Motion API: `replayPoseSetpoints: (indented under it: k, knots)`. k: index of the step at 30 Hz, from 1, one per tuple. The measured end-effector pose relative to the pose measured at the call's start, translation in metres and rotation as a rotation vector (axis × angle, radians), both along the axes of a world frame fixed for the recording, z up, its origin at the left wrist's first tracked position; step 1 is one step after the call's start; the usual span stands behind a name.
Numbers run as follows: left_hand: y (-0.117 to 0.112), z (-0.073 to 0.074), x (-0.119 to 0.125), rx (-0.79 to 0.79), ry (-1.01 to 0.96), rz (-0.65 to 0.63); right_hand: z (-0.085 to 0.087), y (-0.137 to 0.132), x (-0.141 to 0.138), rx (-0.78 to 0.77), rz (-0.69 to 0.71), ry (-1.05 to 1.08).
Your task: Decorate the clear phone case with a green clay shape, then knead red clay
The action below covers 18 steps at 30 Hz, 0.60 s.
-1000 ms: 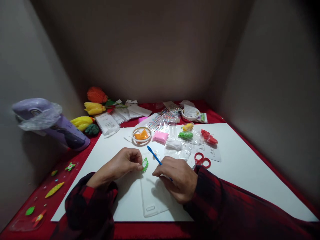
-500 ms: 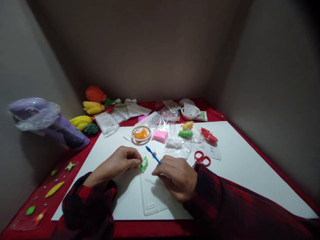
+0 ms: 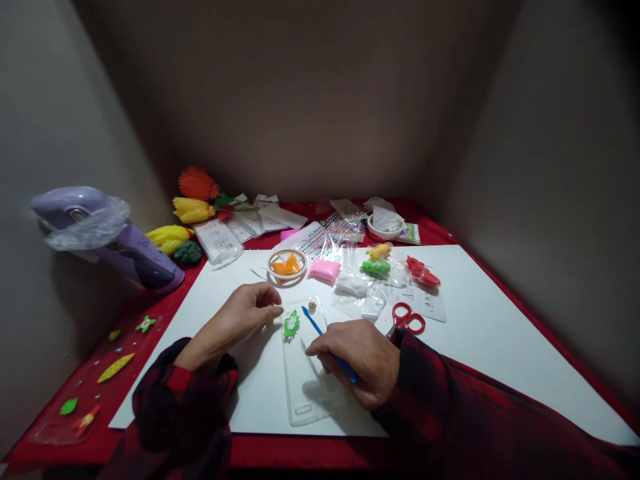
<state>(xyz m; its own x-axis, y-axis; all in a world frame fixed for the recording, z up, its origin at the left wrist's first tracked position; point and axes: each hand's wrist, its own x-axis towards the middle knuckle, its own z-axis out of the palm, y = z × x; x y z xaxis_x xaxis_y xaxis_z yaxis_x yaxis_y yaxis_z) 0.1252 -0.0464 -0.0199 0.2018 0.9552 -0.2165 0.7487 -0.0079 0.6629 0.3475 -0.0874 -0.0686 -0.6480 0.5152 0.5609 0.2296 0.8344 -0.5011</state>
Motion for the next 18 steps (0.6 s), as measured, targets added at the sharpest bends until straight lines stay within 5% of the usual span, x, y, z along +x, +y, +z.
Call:
replayPoseSetpoints:
  k: [7, 18]
  knots:
    - [0.004, -0.012, 0.0, 0.125, 0.078, 0.034, -0.001, 0.001, -0.003, 0.077, 0.112, 0.096]
    - [0.004, -0.014, 0.004, 0.128, 0.014, 0.046, 0.001, 0.002, -0.006, -0.287, 0.224, 0.078]
